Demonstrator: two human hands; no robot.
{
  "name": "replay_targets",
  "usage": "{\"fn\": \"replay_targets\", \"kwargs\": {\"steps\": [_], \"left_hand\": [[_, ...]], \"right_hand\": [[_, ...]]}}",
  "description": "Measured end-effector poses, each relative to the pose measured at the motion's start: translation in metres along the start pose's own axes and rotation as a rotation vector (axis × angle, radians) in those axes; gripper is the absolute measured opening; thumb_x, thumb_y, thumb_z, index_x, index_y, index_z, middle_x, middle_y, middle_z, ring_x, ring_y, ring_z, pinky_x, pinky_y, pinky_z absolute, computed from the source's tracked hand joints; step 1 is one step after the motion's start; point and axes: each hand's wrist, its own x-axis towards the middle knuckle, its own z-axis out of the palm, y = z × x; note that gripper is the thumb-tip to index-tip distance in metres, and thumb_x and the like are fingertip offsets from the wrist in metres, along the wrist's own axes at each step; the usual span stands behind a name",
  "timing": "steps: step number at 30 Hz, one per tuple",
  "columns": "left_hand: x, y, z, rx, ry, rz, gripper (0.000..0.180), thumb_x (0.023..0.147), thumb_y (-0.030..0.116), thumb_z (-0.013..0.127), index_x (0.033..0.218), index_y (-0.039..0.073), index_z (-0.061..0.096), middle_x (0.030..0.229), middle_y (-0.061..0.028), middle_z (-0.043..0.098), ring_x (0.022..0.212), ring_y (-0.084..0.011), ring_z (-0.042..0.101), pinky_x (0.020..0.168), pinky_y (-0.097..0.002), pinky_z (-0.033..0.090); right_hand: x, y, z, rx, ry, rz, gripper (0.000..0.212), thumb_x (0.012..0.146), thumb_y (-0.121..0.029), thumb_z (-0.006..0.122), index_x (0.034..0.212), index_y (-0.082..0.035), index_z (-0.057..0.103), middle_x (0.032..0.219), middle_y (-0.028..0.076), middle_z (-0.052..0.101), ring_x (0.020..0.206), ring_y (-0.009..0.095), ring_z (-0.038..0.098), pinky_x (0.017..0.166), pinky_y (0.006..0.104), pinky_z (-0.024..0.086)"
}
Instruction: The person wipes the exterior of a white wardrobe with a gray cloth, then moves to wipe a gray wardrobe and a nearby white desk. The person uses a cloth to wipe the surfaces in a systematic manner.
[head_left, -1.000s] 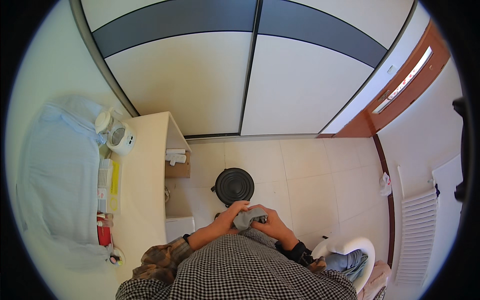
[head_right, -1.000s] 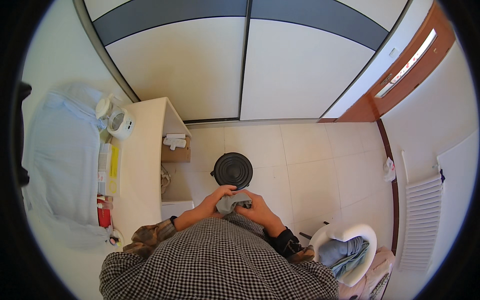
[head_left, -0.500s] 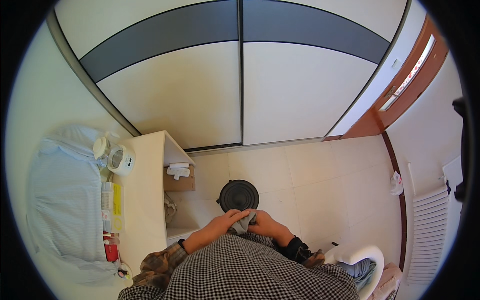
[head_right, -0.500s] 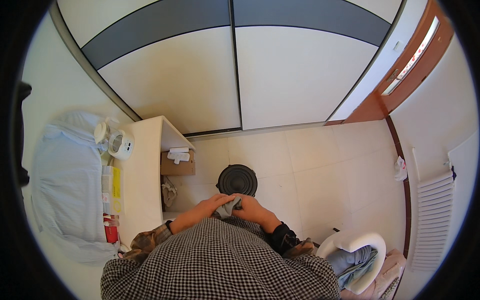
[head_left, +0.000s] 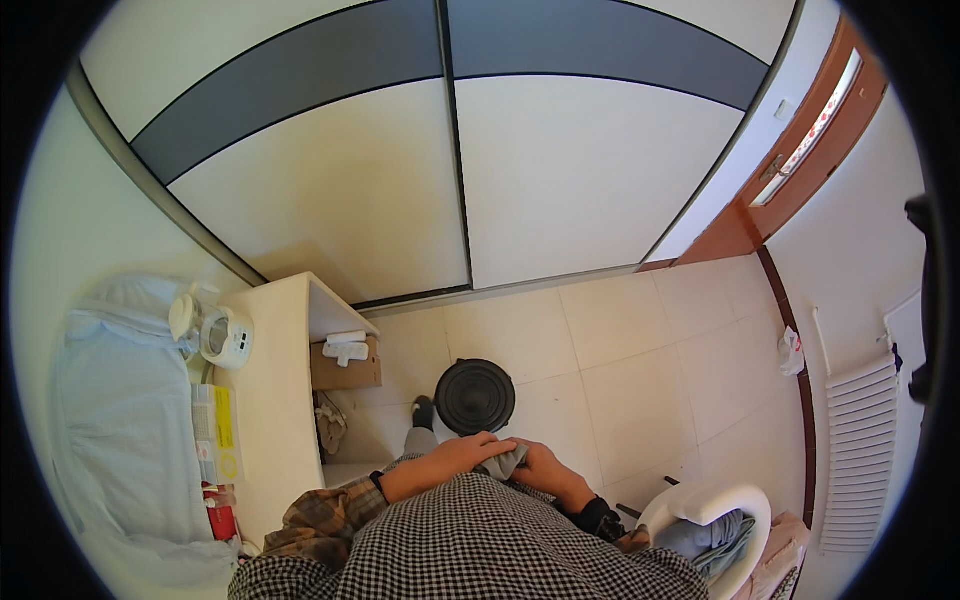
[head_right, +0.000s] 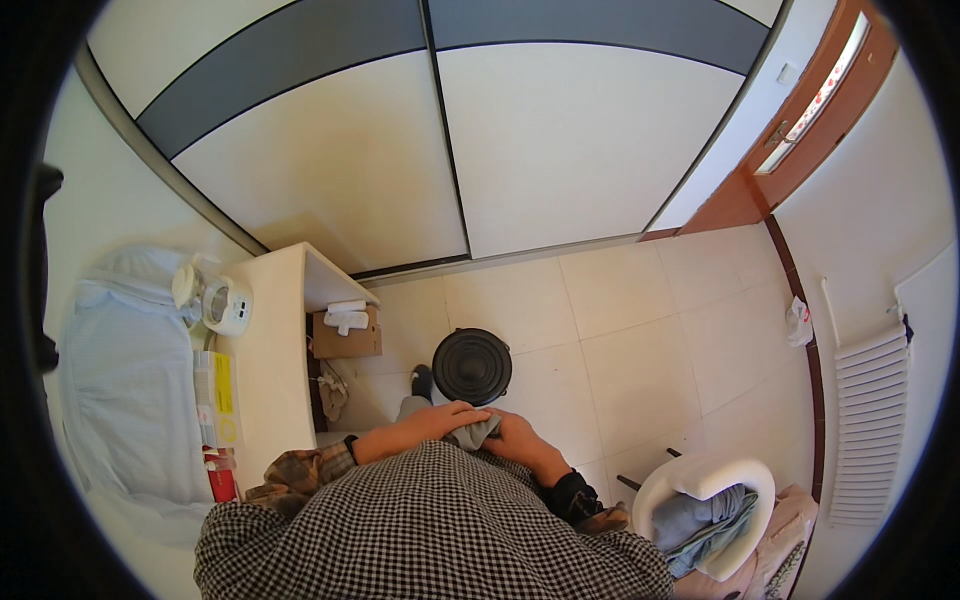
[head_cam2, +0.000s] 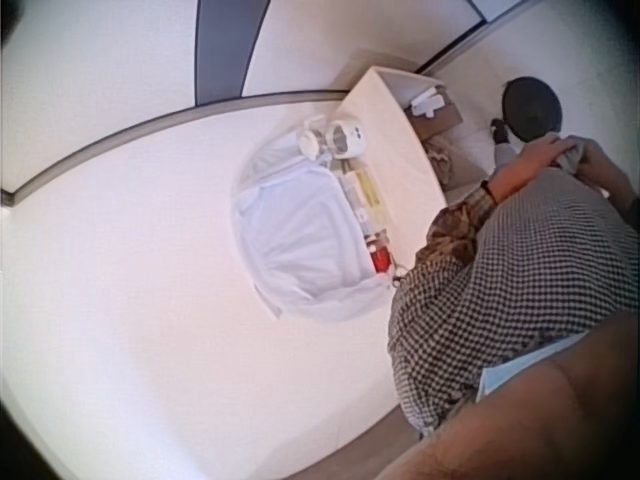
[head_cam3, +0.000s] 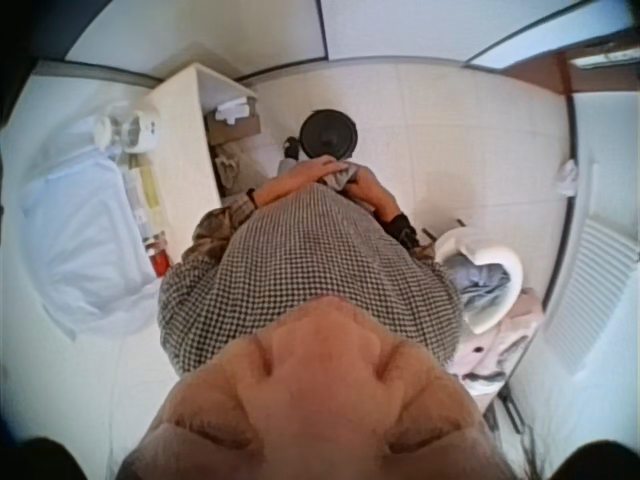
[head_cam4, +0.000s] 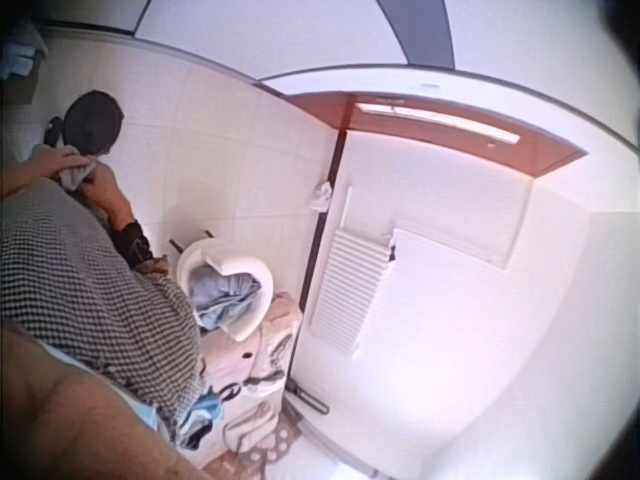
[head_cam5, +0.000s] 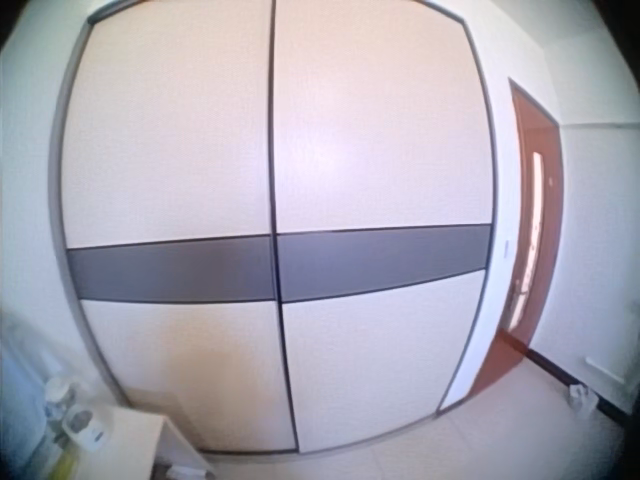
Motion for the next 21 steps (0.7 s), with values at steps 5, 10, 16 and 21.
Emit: {"fn": "replay_targets", "kwargs": {"steps": [5,10,16,21], "left_hand": [[-0.009,-0.027,-0.032,0.053,0.020,0.131,0.051,0.108,0.012,0.042,0.156,0.028,0.038,0.131,-0.0083,0.051,0.108,-0.0280,0.057,0.094,-0.0349,0.048],[-0.005,-0.062,-0.091,0.198,0.006,0.197,0.056,0.104,0.007,0.045,0.156,0.029,0.039,0.130,-0.0080,0.051,0.108,-0.0273,0.059,0.088,-0.0348,0.052],[-0.003,-0.096,-0.169,0.307,-0.041,0.226,0.054,0.101,0.009,0.050,0.152,0.027,0.045,0.124,-0.0084,0.055,0.103,-0.0274,0.061,0.085,-0.0365,0.052],[-0.009,-0.101,-0.203,0.158,-0.078,0.251,0.055,0.099,0.006,0.050,0.151,0.022,0.046,0.122,-0.0103,0.056,0.109,-0.0280,0.062,0.092,-0.0358,0.052]], "right_hand": [[0.039,-0.006,0.013,0.001,-0.002,-0.019,0.043,0.084,-0.020,0.074,0.123,-0.006,0.063,0.115,0.017,0.069,0.102,0.037,0.067,0.086,0.0419,0.054],[0.095,-0.025,0.020,-0.116,0.072,0.013,0.042,0.084,-0.020,0.074,0.122,-0.006,0.063,0.112,0.017,0.069,0.101,0.038,0.067,0.084,0.0423,0.054],[0.163,-0.055,0.043,-0.090,0.172,0.097,0.043,0.084,-0.021,0.074,0.124,-0.007,0.063,0.112,0.017,0.068,0.103,0.038,0.066,0.086,0.0434,0.054],[0.189,-0.074,0.056,-0.138,0.181,0.146,0.047,0.085,-0.021,0.074,0.128,-0.005,0.060,0.120,0.020,0.067,0.107,0.039,0.066,0.089,0.0430,0.054]]}}
